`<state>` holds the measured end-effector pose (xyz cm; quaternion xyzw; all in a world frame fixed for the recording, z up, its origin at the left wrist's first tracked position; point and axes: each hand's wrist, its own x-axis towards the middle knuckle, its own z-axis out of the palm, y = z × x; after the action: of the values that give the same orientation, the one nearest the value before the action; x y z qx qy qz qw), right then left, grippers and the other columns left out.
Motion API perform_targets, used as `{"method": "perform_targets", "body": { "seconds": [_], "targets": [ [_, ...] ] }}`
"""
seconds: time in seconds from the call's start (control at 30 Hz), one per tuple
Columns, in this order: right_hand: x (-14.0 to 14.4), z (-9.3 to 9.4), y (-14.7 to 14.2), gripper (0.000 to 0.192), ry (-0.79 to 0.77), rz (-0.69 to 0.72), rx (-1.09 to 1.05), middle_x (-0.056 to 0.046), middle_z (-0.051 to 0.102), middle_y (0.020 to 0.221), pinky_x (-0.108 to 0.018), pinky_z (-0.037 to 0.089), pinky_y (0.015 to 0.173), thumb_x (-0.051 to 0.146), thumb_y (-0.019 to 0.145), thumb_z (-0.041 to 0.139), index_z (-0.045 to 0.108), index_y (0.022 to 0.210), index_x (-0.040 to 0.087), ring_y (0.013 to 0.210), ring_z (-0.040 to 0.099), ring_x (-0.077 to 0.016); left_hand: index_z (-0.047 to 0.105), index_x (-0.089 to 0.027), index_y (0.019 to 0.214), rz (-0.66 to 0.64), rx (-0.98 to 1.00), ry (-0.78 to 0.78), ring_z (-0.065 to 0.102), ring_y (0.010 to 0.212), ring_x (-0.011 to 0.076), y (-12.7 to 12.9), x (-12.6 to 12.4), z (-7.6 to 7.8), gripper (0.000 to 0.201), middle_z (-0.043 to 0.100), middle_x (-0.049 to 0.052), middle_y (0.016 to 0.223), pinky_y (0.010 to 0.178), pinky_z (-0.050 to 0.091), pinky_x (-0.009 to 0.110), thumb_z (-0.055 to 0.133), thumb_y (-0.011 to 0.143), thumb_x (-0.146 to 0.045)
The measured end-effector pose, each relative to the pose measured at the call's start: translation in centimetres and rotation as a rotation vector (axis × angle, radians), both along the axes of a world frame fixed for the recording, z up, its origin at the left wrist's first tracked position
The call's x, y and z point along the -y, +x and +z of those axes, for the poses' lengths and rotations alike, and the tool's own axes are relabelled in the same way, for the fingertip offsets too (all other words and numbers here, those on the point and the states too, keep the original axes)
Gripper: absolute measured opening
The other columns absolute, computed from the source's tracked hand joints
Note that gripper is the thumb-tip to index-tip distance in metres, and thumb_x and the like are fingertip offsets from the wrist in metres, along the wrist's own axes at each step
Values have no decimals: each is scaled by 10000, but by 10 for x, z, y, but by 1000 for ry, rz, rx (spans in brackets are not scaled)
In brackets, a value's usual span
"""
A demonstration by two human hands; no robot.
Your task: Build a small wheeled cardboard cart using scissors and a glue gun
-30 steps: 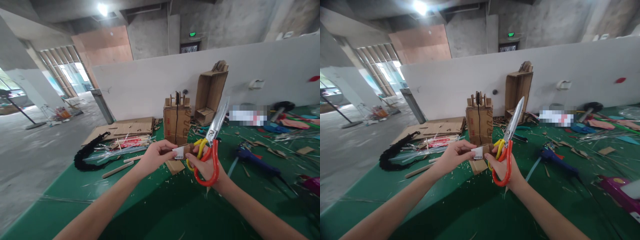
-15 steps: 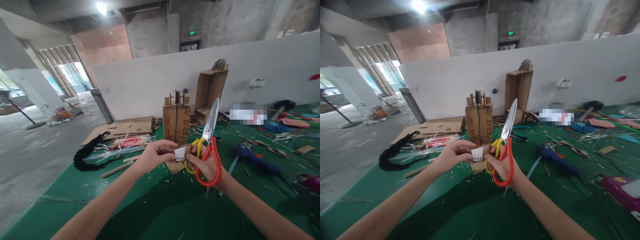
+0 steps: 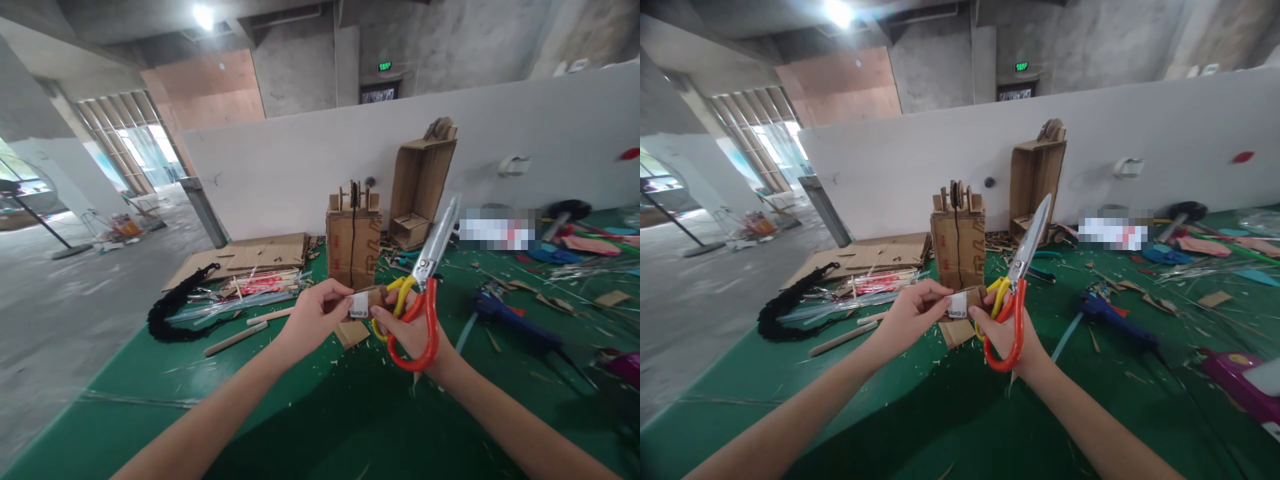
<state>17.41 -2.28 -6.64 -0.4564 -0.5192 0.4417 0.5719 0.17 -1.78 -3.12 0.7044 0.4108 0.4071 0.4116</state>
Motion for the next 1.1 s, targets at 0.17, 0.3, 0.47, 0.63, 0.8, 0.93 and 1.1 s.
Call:
{"method": "perform_targets", "body": {
  "seconds": [0.17,0.3,0.47,0.63,0.8,0.93,1.1],
  "targets": [
    [1,-4,0,356,39,25,42,80,457,547,-283,419,419,405,641,683,390,756,239,422,479,-116,568,-156,954,70,-173,72,607,699,133,0,4,7,173,643,26,793,613,485,238,532,815,-253],
    [1,-7,1,312,99,0,144,48,475,615,-291,424,445,394,669,667,415,751,231,482,498,-130,586,-186,1087,14,-243,63,610,780,149,2,7,12,309,654,40,919,654,477,244,547,811,-318],
    [1,-13,-1,261,208,-84,288,21,487,667,-299,433,507,368,681,654,445,732,221,565,506,-148,626,-165,849,-53,-334,69,574,706,136,0,3,11,203,641,17,778,619,434,237,504,831,-326],
    [0,-19,-2,226,268,-74,355,33,477,657,-275,421,513,342,719,634,444,743,221,555,482,-131,624,-185,836,-48,-464,120,560,703,137,-5,0,9,178,637,4,772,608,402,250,520,809,-327],
    [-2,-19,1,180,286,-24,428,30,493,678,-275,432,548,311,754,599,442,754,224,586,501,-138,631,-178,852,-93,-404,61,564,688,139,-7,-1,7,193,640,15,769,598,411,250,531,804,-336],
    [0,-14,3,150,296,-33,503,25,500,687,-276,426,563,290,755,588,454,758,222,591,497,-138,627,-147,842,-116,-270,-41,572,697,147,-6,-5,2,228,640,39,775,600,428,251,556,796,-358],
    [3,-9,1,171,286,-36,491,31,475,661,-276,417,553,299,744,589,437,730,221,577,477,-135,613,-145,837,-125,-250,-85,571,689,145,-6,-7,-3,206,630,30,753,603,427,251,574,787,-341]
  ]
}}
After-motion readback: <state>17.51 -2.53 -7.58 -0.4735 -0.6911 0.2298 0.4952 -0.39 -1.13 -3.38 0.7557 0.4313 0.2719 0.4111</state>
